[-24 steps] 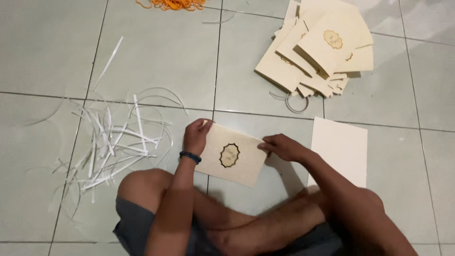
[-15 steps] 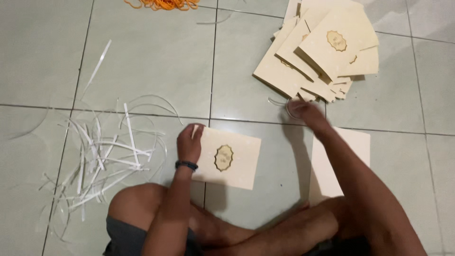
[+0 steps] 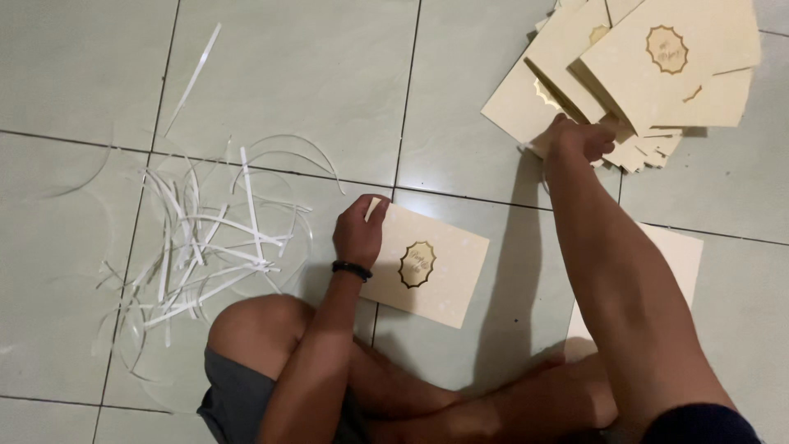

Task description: The person sits on the floor and stacks cream-colored cards with gold emblems. They pick up cards from a pile, align them, and place them into a neat stack, occasionally adjusting the pile to ensure alignment.

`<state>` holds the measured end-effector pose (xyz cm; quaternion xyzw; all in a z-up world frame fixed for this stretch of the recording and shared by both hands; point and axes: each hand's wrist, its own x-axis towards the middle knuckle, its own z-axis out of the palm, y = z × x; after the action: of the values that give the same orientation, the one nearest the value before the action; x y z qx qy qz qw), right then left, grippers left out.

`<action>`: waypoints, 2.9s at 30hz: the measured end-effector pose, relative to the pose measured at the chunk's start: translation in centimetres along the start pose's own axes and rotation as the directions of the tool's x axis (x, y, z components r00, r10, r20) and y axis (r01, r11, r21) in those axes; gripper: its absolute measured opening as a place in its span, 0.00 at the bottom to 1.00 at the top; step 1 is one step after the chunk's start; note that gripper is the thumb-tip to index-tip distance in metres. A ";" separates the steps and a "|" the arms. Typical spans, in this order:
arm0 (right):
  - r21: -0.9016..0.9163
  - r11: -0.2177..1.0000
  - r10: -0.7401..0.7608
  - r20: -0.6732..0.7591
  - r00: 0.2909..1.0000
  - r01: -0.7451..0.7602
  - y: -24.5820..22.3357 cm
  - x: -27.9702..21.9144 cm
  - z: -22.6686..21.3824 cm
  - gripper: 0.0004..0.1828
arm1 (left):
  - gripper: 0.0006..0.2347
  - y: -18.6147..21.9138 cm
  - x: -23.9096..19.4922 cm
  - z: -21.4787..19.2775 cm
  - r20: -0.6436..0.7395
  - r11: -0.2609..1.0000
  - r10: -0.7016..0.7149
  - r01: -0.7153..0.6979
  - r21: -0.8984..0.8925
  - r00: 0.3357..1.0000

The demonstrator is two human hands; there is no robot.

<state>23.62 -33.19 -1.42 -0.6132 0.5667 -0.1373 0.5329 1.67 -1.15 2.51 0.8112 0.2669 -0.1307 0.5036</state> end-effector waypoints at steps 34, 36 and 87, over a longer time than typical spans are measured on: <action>-0.187 0.512 -0.239 0.906 0.348 0.838 -1.1 -3.7 -13.0 0.16 | 0.13 0.6 -1.0 1.3 0.356 0.992 0.110 -0.122 0.011 0.928; -0.183 0.733 -0.501 0.507 0.702 0.655 -3.9 1.0 -12.3 0.27 | 0.17 -0.4 -0.2 1.6 0.315 0.988 0.150 -0.131 -0.081 0.937; -0.264 0.463 -0.144 0.919 0.366 0.846 -12.9 5.8 -4.4 0.44 | 0.35 1.7 0.0 2.0 0.343 0.984 -0.012 0.071 -0.161 0.939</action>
<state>29.16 -42.95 8.24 -0.9091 0.0187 0.2156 0.3559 2.72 -3.51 2.87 0.7241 0.2031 -0.2563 0.6072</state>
